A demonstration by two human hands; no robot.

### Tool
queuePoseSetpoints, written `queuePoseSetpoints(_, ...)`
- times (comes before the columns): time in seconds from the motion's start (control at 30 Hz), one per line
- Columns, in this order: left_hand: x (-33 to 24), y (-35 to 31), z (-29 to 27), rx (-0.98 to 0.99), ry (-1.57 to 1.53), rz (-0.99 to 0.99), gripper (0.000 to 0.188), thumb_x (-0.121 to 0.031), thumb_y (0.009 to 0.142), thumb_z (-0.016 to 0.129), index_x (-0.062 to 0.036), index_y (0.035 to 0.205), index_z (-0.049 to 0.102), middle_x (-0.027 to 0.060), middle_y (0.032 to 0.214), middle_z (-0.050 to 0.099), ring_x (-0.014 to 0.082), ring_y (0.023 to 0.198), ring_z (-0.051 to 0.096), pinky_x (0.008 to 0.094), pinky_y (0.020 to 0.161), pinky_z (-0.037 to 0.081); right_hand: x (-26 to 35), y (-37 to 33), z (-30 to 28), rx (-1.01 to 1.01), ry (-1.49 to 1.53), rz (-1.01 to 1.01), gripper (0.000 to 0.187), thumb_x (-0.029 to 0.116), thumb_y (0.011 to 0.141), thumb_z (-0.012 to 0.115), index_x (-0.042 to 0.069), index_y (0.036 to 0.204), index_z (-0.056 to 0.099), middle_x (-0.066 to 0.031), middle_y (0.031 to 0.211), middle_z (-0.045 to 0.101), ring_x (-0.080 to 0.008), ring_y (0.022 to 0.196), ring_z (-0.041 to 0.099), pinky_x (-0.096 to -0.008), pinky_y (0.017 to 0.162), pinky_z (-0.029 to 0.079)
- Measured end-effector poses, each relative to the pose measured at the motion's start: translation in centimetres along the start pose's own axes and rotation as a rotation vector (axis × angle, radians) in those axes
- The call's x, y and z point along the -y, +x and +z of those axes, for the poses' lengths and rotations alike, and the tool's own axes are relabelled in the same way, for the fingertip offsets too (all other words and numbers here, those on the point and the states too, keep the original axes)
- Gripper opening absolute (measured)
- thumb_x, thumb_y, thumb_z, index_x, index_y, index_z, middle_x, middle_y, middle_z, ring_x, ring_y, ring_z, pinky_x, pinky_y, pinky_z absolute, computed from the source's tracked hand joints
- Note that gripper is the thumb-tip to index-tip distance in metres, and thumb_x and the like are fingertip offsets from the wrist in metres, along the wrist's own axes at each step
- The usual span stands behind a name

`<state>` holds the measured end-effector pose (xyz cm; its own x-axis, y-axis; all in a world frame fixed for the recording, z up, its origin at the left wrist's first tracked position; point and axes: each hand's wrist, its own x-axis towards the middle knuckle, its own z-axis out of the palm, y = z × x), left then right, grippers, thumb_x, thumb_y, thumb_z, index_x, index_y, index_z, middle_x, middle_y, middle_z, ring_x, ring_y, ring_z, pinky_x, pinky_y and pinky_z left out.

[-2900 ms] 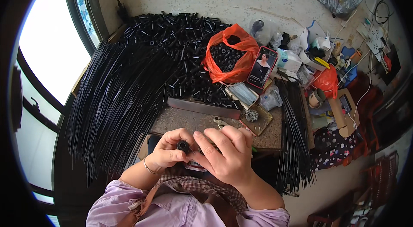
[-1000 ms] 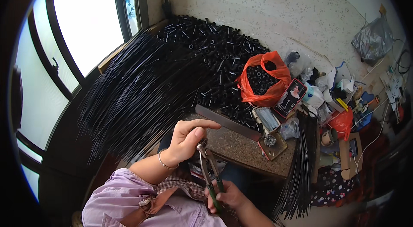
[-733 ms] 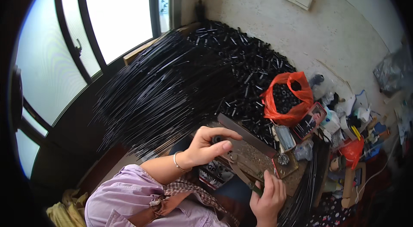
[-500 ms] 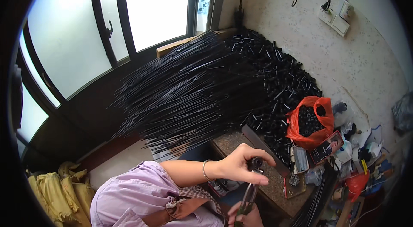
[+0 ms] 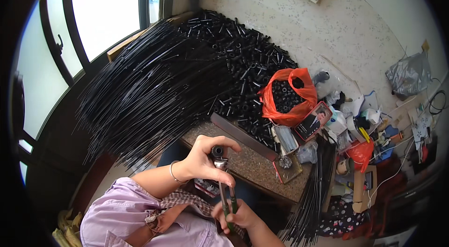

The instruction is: Manually bundling, aligning, and crimping synthetic fibers for brush manufacturing.

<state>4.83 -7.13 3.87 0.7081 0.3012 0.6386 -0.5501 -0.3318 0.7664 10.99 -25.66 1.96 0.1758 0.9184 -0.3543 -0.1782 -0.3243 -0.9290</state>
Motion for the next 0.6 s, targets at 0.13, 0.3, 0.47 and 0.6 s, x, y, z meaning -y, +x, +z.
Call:
queuePoseSetpoints(0.13, 0.9, 0.1, 0.0, -0.032, 0.019, -0.058, 0.051, -0.032, 0.046, 0.073, -0.0005, 0.079, 0.051, 0.0063, 0.066, 0.054, 0.0111, 0.054, 0.051, 0.0211, 0.051, 0.04, -0.1, 1.1, -0.7, -0.5, -0.695, -0.543, 0.043, 0.008, 0.059, 0.06, 0.0, 0.095, 0.038, -0.0097, 0.064, 0.05, -0.0138, 0.043, 0.046, -0.0236, 0.041, 0.037)
queuePoseSetpoints(0.3, 1.3, 0.5, 0.0, -0.082, -0.107, -0.052, 0.048, -0.031, 0.046, 0.074, -0.0016, 0.078, 0.053, -0.0025, 0.045, 0.04, 0.0027, 0.04, 0.036, 0.0164, 0.038, 0.026, -0.3, 0.7, -0.9, -0.652, -1.022, -0.566, 0.028, 0.006, 0.066, 0.052, -0.001, 0.092, 0.042, -0.0101, 0.072, 0.049, -0.0206, 0.054, 0.049, -0.0255, 0.05, 0.04)
queuePoseSetpoints(0.47, 0.8, 0.4, 0.6, -0.118, -0.105, -0.056, 0.04, -0.025, 0.049, 0.073, -0.002, 0.074, 0.053, -0.0034, 0.045, 0.039, 0.0024, 0.04, 0.034, 0.0163, 0.038, 0.025, 0.0, 0.3, 0.2, -0.099, -0.134, -0.135, 0.022, 0.006, 0.077, 0.041, -0.002, 0.098, 0.042, -0.0088, 0.088, 0.052, -0.0125, 0.068, 0.053, -0.0227, 0.059, 0.042)
queuePoseSetpoints(0.6, 0.6, 0.5, 0.5, -0.097, -0.054, -0.124, 0.035, -0.023, 0.052, 0.071, -0.0028, 0.074, 0.054, -0.0026, 0.047, 0.04, 0.0035, 0.042, 0.035, 0.0171, 0.038, 0.025, 0.6, -0.1, -1.9, 0.313, 0.271, -0.012, 0.061, 0.012, 0.077, 0.044, 0.005, 0.122, 0.003, -0.0179, 0.112, 0.036, -0.024, 0.085, 0.05, -0.0323, 0.075, 0.039)
